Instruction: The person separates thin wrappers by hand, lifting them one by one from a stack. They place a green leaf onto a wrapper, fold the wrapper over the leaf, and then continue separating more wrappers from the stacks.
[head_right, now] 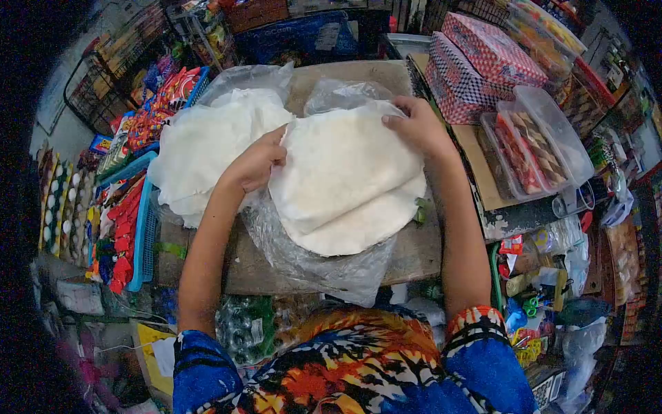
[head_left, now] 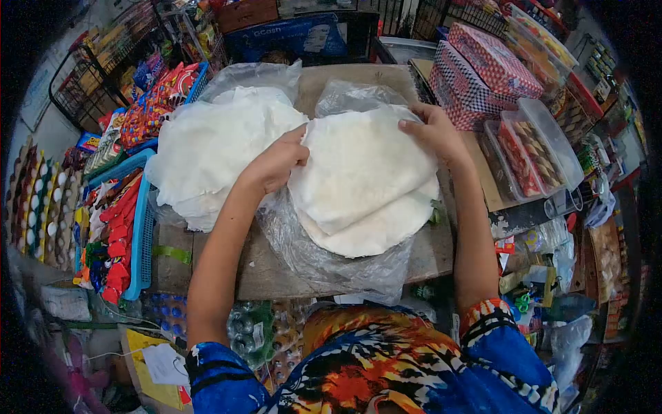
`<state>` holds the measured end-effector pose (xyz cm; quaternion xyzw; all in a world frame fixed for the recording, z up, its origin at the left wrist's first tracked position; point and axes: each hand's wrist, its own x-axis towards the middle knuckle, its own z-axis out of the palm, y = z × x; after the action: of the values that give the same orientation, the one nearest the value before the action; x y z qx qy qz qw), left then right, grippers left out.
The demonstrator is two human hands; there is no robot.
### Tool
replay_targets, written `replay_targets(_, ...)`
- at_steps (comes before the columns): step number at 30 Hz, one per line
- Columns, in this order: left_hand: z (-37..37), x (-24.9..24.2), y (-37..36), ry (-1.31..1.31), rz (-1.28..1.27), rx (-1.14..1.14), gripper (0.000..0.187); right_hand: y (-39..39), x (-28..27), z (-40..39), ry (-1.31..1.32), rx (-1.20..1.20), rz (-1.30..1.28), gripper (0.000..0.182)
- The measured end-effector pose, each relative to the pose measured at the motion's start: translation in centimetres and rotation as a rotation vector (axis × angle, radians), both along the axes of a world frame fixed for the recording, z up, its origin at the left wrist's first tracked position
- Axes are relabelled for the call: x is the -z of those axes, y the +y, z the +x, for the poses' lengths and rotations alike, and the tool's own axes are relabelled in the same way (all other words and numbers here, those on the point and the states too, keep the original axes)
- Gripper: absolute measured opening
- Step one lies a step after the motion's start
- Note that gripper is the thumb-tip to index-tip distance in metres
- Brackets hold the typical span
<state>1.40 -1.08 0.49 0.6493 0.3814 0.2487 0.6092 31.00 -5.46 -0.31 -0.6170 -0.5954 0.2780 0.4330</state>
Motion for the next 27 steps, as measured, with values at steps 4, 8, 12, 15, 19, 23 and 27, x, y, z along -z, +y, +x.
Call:
replay_targets(4,-0.3,-1.4,-0.1,-0.267,-0.143,0.07,0.07,-1.5,-1.9,-0.8,0.418,-0.109,0.092,0.028)
replay_targets(8,-1.7,-2.1,0.6,-0.444,-0.251,0.088,0.067,-2.7,-4.0,-1.2,0.69,-0.037,0.187,0.023)
replay_targets(12,-1.4,-0.9,1.2,-0.363,-0.233,0.072,0.063,-0.3,-0.8,0.0,-0.179,0.258,0.353,0.02)
replay_targets(15,-1.3,0.2,1.8,-0.324,-0.229,0.089,0.062,-0.4,-1.1,-1.3,-0.044,0.178,0.351,0.02)
replay_targets(19,-1.7,-1.0,1.8,-0.398,-0.353,0.157,0.054,-0.9,-1.0,-4.0,0.008,-0.042,0.324,0.02)
replay_targets(23,-1.5,-1.4,1.5,-0.29,-0.273,-0.023,0.041,-2.1,-1.5,-7.0,-0.123,-0.185,0.159,0.015)
replay_targets(27,-1.9,-1.4,1.8,-0.249,-0.182,-0.024,0.037,-2.2,-1.4,-7.7,-0.055,-0.245,0.097,0.016)
